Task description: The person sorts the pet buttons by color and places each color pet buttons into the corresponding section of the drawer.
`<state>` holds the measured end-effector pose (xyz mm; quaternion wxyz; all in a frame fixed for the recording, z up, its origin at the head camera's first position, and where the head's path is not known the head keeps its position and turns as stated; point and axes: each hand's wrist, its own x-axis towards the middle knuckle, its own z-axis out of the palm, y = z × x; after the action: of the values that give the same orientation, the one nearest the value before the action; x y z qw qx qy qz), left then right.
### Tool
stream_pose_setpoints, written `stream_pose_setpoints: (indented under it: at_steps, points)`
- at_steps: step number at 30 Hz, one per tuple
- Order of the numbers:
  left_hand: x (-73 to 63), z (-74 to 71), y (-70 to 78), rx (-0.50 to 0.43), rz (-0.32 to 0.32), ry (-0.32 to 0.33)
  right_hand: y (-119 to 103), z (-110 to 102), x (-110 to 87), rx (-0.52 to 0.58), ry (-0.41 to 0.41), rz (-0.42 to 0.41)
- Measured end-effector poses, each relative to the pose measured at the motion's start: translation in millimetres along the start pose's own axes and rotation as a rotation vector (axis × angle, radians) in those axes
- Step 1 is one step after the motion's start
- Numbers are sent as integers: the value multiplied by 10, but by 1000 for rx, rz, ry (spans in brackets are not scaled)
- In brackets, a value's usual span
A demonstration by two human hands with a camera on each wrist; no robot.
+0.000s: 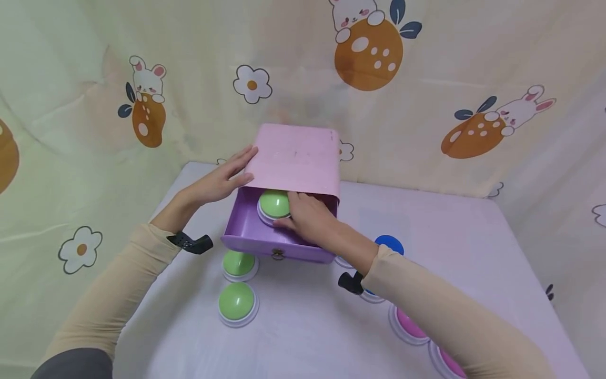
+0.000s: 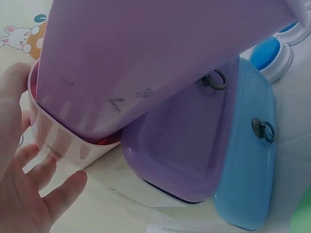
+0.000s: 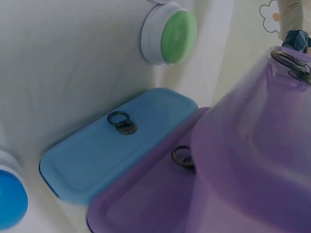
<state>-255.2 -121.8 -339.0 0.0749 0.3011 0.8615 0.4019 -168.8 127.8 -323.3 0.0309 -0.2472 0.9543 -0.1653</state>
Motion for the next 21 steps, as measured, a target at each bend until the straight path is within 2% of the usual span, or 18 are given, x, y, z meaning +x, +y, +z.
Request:
stream_pose_setpoints:
  at_steps: [4,8,12,15,17,18,19,21]
  points:
    - [15,-2,5,1,21,1,-12,1,33,-45,22,40]
    - [21,-2,15,4,31,-5,-28,-64,-12,-23,-24,46]
    - [10,-9,24,6,17,-15,-100,-218,-174,2,-119,27]
    - [16,-22,38,0,13,-8,-178,-390,-388,-51,-120,40]
    - [19,-29,45,-4,18,-3,-225,-474,-576,-80,-31,33]
    - [22,-30,43,-5,20,-2,-241,-485,-678,-81,52,9]
    - [22,-30,39,-5,22,-3,-247,-465,-779,-55,169,-41]
    - [22,-26,22,-2,21,-8,-254,-337,-938,82,477,-238]
